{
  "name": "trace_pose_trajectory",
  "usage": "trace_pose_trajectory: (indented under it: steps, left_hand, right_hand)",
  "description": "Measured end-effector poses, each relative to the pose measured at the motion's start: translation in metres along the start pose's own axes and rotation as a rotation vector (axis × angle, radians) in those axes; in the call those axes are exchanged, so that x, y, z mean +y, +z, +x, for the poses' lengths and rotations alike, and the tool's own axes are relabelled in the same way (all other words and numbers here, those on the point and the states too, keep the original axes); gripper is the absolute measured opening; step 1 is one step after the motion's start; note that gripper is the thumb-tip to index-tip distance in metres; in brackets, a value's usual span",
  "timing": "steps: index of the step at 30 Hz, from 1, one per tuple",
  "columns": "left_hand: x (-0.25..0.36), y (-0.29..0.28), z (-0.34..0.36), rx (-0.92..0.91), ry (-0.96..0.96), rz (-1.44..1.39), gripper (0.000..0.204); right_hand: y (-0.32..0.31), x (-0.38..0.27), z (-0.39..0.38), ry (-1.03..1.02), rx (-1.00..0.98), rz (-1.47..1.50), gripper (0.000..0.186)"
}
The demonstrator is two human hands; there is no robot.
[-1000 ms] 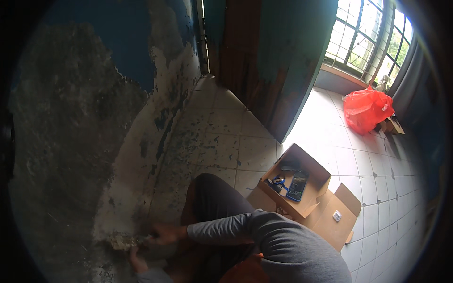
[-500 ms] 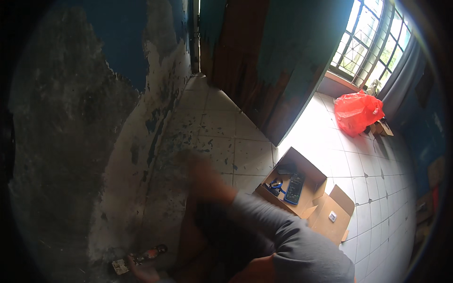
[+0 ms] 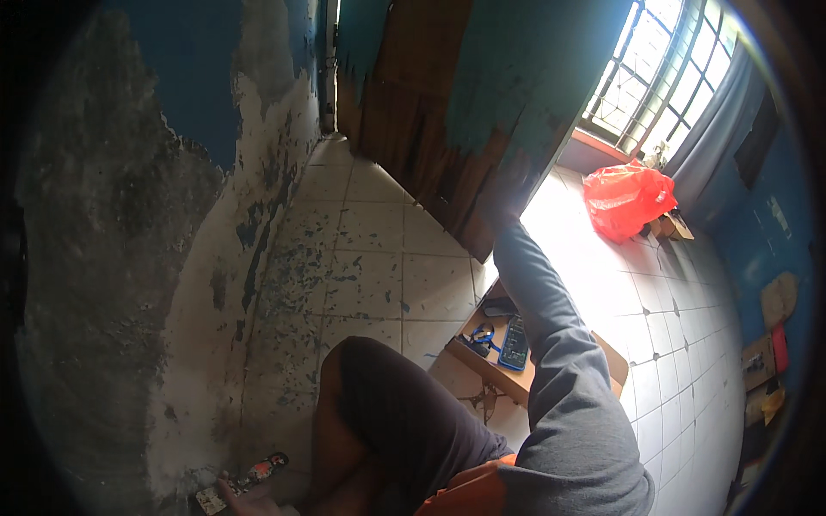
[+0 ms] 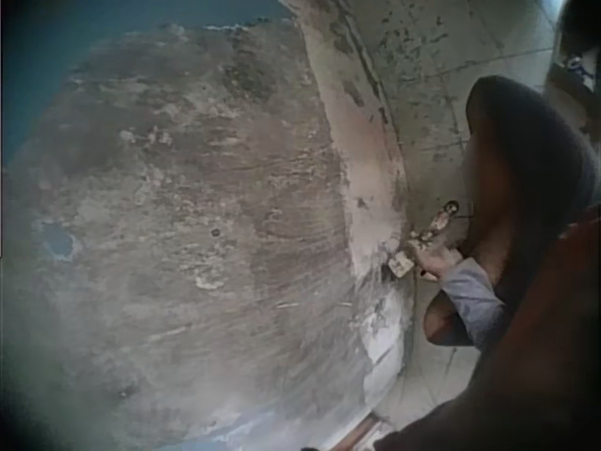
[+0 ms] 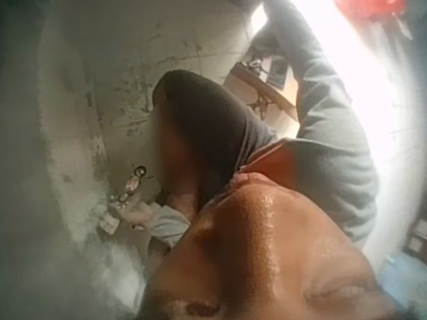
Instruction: The person scrapes loose paint and debris from a wall using a metal scraper and applies filler material to the damaged area with the tool and by hand.
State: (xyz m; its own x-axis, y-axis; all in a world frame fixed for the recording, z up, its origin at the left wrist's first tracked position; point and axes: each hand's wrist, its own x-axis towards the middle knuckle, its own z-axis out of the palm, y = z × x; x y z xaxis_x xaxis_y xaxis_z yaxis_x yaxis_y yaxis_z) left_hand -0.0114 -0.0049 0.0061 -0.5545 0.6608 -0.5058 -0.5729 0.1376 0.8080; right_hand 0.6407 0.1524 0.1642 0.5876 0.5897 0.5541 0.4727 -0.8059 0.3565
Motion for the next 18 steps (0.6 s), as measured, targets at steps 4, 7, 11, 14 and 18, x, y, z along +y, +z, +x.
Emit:
trace_pose_trajectory:
  steps: [4, 7, 11, 14, 18]
  left_hand:
    - [0.000, -0.004, -0.005, -0.030, 0.024, -0.021, 0.045]
    - [0.009, 0.009, -0.019, -0.098, 0.043, -0.052, 0.051]
    - [0.008, 0.019, -0.025, -0.157, 0.050, -0.036, 0.049]
    - [0.014, 0.012, -0.018, -0.167, -0.021, 0.043, 0.054]
    - [-0.012, -0.020, 0.014, -0.267, 0.000, 0.178, 0.047]
  right_hand:
    - [-0.031, -0.004, -0.007, 0.013, -0.004, 0.115, 0.070]
    - [-0.082, -0.026, -0.046, -0.159, 0.086, 0.383, 0.071]
    - [-0.134, -0.068, -0.123, -0.637, 0.080, 0.775, 0.057]
    - [-0.196, -0.113, -0.200, -0.962, -0.031, 1.178, 0.052]
    - [-0.288, -0.104, -0.277, -0.810, -0.592, 2.207, 0.031]
